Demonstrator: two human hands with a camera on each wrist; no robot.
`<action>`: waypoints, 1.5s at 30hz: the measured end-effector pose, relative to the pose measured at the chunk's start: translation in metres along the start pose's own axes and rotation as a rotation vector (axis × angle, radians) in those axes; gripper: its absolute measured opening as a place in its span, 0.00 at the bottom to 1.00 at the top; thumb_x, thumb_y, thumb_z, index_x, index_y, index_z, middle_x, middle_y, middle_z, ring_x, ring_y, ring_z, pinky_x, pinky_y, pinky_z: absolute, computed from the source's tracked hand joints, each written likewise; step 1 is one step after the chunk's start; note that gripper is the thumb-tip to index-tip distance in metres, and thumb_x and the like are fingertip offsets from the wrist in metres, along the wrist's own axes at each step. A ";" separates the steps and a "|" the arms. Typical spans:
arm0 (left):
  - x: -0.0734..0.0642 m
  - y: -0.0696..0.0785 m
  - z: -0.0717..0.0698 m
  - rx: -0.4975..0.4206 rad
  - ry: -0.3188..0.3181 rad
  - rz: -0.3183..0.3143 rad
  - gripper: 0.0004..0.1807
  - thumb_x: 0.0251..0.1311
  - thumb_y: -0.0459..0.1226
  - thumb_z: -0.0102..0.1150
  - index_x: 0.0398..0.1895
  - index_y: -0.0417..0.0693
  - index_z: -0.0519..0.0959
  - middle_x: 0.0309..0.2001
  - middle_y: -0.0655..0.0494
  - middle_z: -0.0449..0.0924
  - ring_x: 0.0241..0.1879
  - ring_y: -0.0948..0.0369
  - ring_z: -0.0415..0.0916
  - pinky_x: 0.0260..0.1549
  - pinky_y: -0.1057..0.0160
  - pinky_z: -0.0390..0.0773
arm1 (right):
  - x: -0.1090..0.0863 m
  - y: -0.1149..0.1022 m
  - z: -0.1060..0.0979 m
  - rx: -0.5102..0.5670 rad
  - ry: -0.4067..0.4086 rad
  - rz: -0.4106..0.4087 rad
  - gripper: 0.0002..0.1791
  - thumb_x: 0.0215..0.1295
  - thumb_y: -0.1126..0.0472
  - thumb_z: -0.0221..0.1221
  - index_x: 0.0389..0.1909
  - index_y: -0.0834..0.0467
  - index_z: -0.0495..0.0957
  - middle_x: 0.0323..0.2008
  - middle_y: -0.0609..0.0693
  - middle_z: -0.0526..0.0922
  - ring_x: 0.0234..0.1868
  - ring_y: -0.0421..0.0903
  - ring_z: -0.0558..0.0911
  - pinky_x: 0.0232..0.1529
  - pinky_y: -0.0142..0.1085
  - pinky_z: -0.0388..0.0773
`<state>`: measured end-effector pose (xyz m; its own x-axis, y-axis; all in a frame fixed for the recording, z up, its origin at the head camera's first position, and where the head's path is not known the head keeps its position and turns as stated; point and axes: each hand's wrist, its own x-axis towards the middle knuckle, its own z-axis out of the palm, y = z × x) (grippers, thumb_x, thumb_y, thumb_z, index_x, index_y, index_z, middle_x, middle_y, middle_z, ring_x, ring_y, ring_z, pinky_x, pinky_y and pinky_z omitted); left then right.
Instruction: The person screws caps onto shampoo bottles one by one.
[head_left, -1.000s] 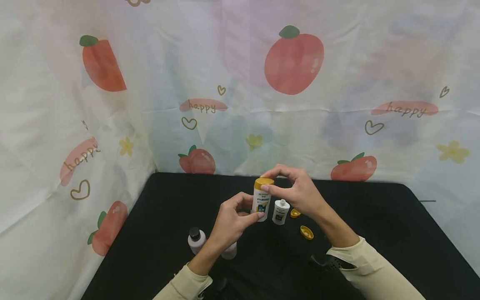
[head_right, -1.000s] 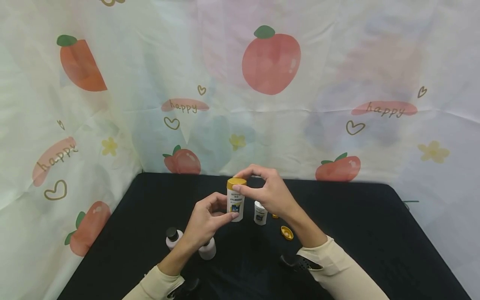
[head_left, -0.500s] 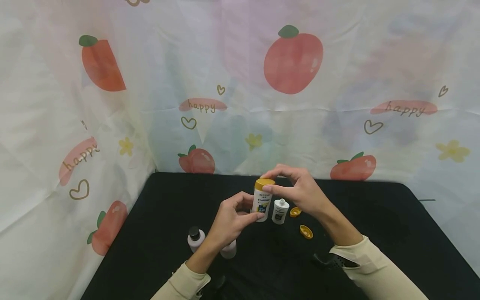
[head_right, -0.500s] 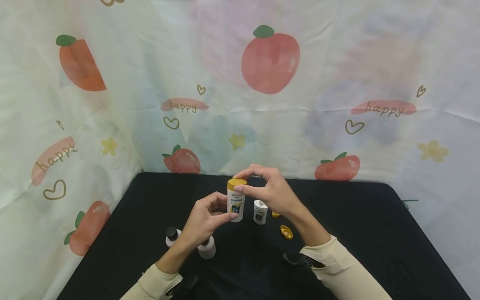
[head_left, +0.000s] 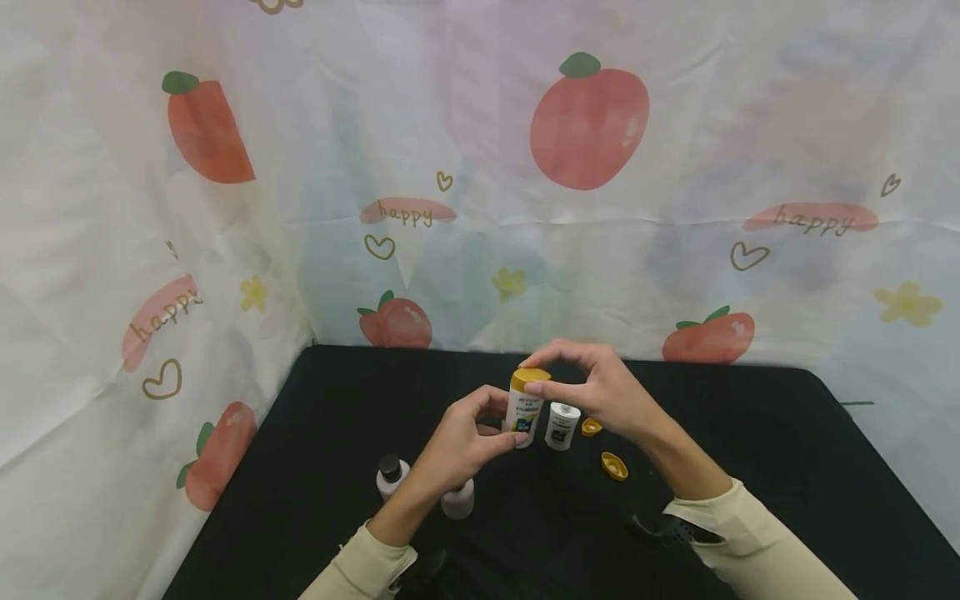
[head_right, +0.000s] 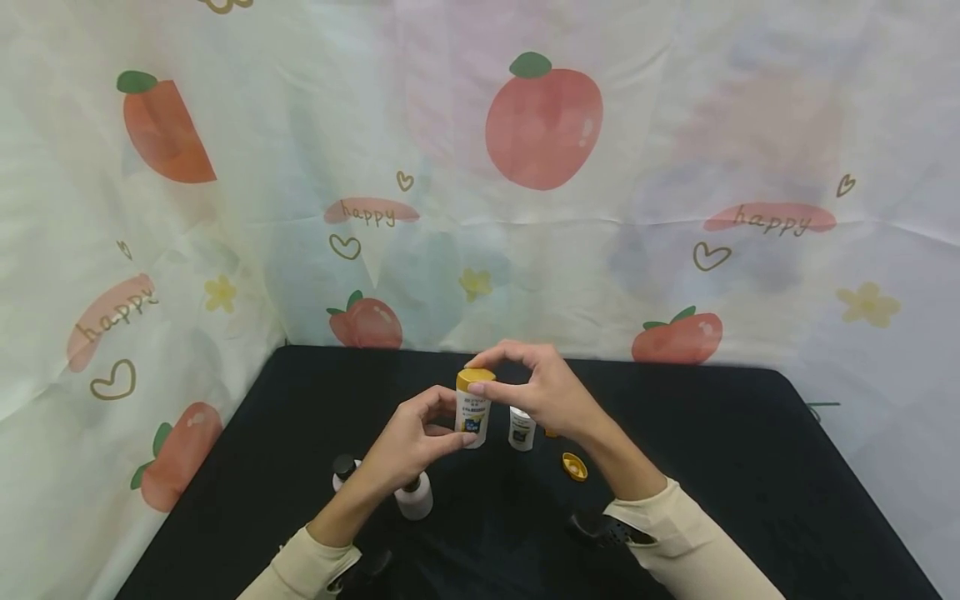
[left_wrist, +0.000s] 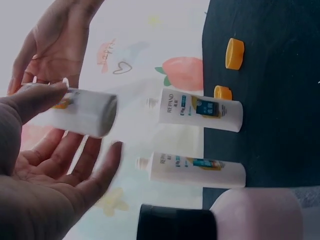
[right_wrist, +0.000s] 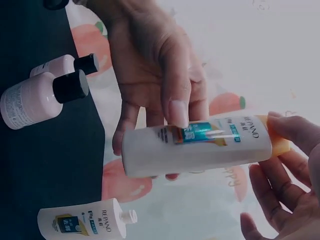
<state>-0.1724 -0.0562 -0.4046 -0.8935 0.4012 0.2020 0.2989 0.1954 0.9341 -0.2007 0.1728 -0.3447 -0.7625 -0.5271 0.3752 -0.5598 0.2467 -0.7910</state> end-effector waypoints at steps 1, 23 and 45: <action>0.000 0.000 -0.001 -0.001 -0.011 -0.017 0.21 0.61 0.38 0.72 0.56 0.51 0.77 0.50 0.58 0.81 0.51 0.58 0.82 0.46 0.65 0.84 | -0.001 0.001 0.000 -0.009 -0.003 0.004 0.13 0.67 0.62 0.67 0.50 0.46 0.84 0.50 0.44 0.83 0.56 0.46 0.78 0.62 0.55 0.70; 0.001 0.002 -0.006 0.129 -0.040 -0.037 0.15 0.61 0.45 0.72 0.48 0.50 0.82 0.45 0.58 0.83 0.45 0.61 0.83 0.43 0.66 0.84 | -0.013 0.020 0.022 -0.017 -0.093 -0.043 0.15 0.66 0.60 0.68 0.53 0.48 0.84 0.43 0.43 0.84 0.45 0.44 0.80 0.50 0.38 0.78; -0.007 -0.023 -0.006 0.190 -0.135 -0.002 0.13 0.61 0.42 0.72 0.47 0.51 0.83 0.42 0.60 0.85 0.42 0.66 0.84 0.44 0.67 0.83 | -0.030 0.042 0.045 -0.042 -0.072 0.011 0.12 0.63 0.54 0.71 0.47 0.43 0.85 0.41 0.40 0.84 0.45 0.43 0.80 0.51 0.38 0.76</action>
<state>-0.1751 -0.0686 -0.4255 -0.8451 0.5140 0.1468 0.3662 0.3566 0.8595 -0.1868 0.1624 -0.4103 -0.7439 -0.5812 0.3299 -0.5660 0.2856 -0.7733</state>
